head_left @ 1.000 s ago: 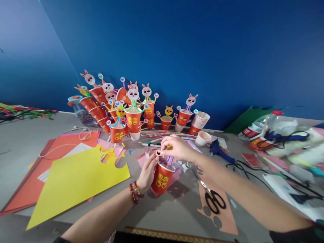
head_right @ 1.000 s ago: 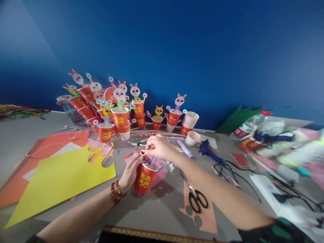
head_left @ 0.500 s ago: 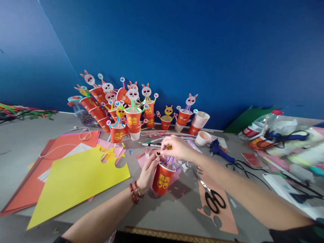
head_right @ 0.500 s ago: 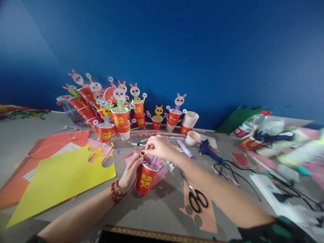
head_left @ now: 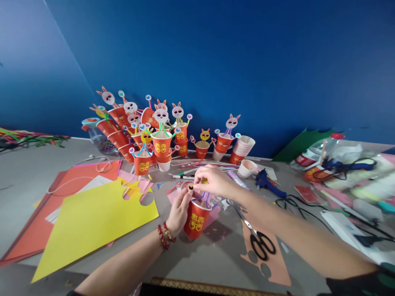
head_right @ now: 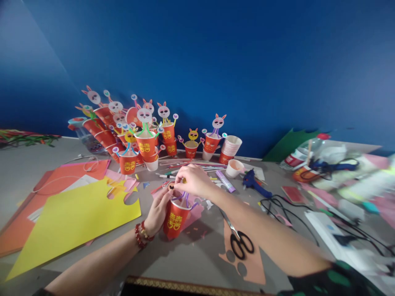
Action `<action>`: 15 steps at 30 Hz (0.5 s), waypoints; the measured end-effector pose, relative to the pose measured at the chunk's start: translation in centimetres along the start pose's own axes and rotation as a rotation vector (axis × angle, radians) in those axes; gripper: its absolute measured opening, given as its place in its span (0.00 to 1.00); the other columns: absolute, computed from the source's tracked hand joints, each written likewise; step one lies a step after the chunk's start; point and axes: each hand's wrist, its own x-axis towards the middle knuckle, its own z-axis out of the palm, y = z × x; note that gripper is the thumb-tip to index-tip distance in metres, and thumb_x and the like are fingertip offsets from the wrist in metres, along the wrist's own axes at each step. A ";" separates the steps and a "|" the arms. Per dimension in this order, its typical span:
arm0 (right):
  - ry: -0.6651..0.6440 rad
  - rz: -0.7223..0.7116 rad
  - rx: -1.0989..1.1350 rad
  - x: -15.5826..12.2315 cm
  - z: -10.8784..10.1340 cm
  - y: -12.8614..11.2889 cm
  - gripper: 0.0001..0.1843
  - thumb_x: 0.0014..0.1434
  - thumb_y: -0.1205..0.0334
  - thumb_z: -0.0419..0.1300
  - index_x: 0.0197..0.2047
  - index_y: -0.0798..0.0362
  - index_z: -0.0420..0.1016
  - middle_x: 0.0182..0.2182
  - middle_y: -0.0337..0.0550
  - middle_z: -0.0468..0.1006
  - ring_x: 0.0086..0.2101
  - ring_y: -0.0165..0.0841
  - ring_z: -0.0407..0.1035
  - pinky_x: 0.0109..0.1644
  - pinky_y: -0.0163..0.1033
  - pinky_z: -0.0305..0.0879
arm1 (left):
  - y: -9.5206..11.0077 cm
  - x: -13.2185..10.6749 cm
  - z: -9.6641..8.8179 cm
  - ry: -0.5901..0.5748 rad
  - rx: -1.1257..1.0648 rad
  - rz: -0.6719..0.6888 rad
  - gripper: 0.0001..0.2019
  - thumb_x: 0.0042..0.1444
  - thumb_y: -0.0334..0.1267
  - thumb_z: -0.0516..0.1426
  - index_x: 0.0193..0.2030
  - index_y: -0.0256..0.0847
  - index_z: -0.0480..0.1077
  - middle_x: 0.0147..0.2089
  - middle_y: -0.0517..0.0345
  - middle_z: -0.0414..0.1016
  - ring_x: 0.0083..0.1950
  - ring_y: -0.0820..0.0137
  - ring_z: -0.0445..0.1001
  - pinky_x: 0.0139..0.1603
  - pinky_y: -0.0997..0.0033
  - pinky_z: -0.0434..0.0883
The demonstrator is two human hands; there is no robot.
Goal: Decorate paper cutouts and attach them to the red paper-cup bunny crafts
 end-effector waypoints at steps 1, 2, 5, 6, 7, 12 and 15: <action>0.016 -0.014 -0.007 0.0 0.0 0.1 0.06 0.55 0.66 0.69 0.27 0.52 0.79 0.33 0.40 0.81 0.39 0.36 0.72 0.45 0.39 0.61 | 0.0 0.0 -0.1 0.008 0.011 0.010 0.17 0.58 0.53 0.60 0.37 0.39 0.74 0.34 0.57 0.77 0.35 0.67 0.72 0.41 0.71 0.69; 0.037 -0.028 -0.014 0.0 -0.1 0.1 0.05 0.56 0.65 0.69 0.28 0.51 0.80 0.34 0.41 0.81 0.40 0.36 0.72 0.47 0.40 0.61 | 0.0 0.0 -0.1 0.017 0.022 0.018 0.17 0.58 0.53 0.60 0.36 0.39 0.73 0.34 0.57 0.76 0.35 0.67 0.72 0.41 0.71 0.69; 0.158 -0.064 -0.035 -0.4 -0.5 0.2 0.03 0.57 0.66 0.68 0.31 0.51 0.80 0.38 0.43 0.81 0.43 0.39 0.71 0.52 0.45 0.61 | 0.0 0.0 -0.2 0.035 0.055 0.034 0.16 0.60 0.52 0.59 0.33 0.39 0.72 0.32 0.58 0.75 0.34 0.69 0.70 0.38 0.73 0.68; 0.220 -0.072 -0.035 -0.6 -0.6 0.1 0.02 0.57 0.66 0.67 0.33 0.51 0.80 0.40 0.44 0.80 0.45 0.40 0.71 0.54 0.46 0.61 | 0.1 0.0 -0.2 0.037 0.065 0.036 0.17 0.60 0.52 0.58 0.32 0.39 0.72 0.31 0.58 0.74 0.33 0.70 0.70 0.37 0.73 0.67; 0.286 -0.079 -0.028 -0.9 -0.8 0.0 0.02 0.58 0.66 0.66 0.36 0.50 0.80 0.44 0.45 0.79 0.47 0.42 0.70 0.56 0.48 0.61 | 0.1 0.0 -0.2 0.038 0.074 0.037 0.17 0.61 0.51 0.58 0.32 0.39 0.71 0.31 0.58 0.74 0.32 0.70 0.69 0.37 0.73 0.67; 0.554 -0.017 0.165 -3.5 -0.6 -0.1 0.14 0.65 0.57 0.59 0.53 0.48 0.73 0.56 0.50 0.72 0.58 0.46 0.64 0.63 0.52 0.59 | 0.3 -0.2 -0.2 0.061 0.112 0.066 0.17 0.62 0.52 0.56 0.32 0.38 0.73 0.33 0.55 0.75 0.36 0.67 0.72 0.41 0.71 0.68; 0.552 0.100 0.442 -5.7 1.3 0.8 0.17 0.67 0.52 0.57 0.55 0.48 0.70 0.55 0.50 0.72 0.53 0.44 0.69 0.58 0.48 0.67 | 0.4 -0.1 -0.3 0.093 0.128 0.088 0.17 0.63 0.50 0.56 0.33 0.39 0.74 0.35 0.54 0.76 0.39 0.65 0.73 0.44 0.71 0.68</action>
